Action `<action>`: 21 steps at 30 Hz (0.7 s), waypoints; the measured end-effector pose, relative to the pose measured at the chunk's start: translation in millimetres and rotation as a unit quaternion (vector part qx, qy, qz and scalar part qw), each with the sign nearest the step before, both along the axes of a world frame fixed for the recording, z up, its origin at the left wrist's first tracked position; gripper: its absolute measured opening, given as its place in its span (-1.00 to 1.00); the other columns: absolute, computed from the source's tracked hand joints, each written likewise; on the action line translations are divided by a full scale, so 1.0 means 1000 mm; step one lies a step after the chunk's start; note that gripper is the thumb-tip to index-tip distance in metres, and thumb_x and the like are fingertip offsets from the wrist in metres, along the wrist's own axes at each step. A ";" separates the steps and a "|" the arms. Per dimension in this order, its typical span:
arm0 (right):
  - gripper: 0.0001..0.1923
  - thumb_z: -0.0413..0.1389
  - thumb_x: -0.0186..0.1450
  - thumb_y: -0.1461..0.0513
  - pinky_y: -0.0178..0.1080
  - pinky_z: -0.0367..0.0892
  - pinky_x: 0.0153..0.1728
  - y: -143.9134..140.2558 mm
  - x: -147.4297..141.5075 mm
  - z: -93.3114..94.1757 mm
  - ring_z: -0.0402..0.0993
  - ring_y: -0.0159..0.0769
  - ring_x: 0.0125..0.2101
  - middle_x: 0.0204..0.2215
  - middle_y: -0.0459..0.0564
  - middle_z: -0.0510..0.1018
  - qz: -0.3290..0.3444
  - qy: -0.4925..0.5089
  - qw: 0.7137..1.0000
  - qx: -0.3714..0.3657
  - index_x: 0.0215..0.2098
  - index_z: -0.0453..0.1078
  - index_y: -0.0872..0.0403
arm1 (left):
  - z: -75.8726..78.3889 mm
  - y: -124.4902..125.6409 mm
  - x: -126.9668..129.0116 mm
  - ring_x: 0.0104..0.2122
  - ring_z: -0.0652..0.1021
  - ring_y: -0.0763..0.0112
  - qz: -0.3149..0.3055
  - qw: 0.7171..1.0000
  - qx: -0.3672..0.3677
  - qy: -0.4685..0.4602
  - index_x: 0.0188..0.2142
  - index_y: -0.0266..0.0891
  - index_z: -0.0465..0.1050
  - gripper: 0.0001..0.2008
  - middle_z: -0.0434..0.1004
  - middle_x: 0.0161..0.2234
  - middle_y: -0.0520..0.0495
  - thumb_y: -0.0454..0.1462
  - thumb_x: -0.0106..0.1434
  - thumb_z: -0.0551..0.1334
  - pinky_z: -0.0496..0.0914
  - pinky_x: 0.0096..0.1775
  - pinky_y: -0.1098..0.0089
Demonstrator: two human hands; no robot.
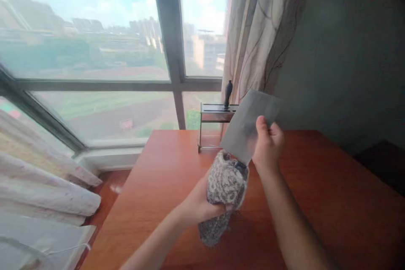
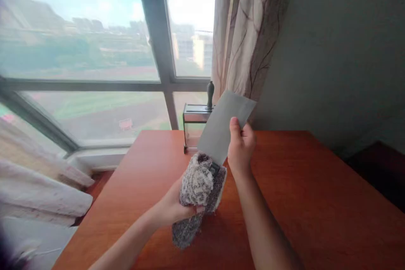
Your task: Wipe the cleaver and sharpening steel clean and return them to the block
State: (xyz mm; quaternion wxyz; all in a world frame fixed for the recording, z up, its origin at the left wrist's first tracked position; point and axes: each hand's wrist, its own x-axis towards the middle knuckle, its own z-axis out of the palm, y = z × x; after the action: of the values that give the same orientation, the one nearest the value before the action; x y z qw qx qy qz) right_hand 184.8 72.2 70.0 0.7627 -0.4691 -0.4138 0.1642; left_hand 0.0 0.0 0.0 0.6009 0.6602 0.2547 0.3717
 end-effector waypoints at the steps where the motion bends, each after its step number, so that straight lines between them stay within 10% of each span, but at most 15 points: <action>1: -0.58 0.12 0.26 -0.02 -0.35 -0.03 -0.58 -0.003 -0.004 0.001 -0.02 -0.47 -0.58 -0.62 -0.23 0.09 0.022 -0.004 1.000 -0.002 -0.55 0.16 0.06 | -0.001 -0.001 0.000 0.17 0.31 -0.04 -0.013 1.000 -0.008 0.002 0.33 -0.20 -0.09 -0.03 0.22 0.23 -0.30 -0.32 0.01 0.39 0.15 0.19 0.05; 12: -0.56 0.02 0.35 0.06 -0.32 -0.06 -0.57 -0.028 -0.040 0.005 0.04 -0.46 -0.62 -0.68 -0.23 0.11 0.058 -0.221 0.973 -0.030 -0.60 0.06 0.04 | -0.003 -0.002 0.007 0.05 0.44 0.00 -0.040 0.988 -0.129 -0.080 0.20 -0.25 0.17 -0.19 0.44 0.06 -0.25 -0.09 0.01 0.41 0.32 0.05 0.14; 21: -0.61 -0.02 0.37 0.08 -0.31 -0.03 -0.54 -0.013 -0.037 0.010 0.10 -0.41 -0.61 -0.68 -0.18 0.23 -0.060 -0.269 0.960 -0.055 -0.57 0.21 0.07 | 0.009 -0.014 0.021 -0.11 0.52 0.13 0.230 0.962 0.071 0.128 0.06 -0.14 0.27 -0.42 0.54 -0.09 -0.09 -0.32 0.01 0.33 0.35 -0.11 0.29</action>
State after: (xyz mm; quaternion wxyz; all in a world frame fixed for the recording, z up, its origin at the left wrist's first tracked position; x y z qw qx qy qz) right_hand 147.5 58.9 79.9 0.6047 -0.5610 -0.5653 0.0081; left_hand 21.1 -13.6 9.2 0.4129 0.6674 0.4472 0.4290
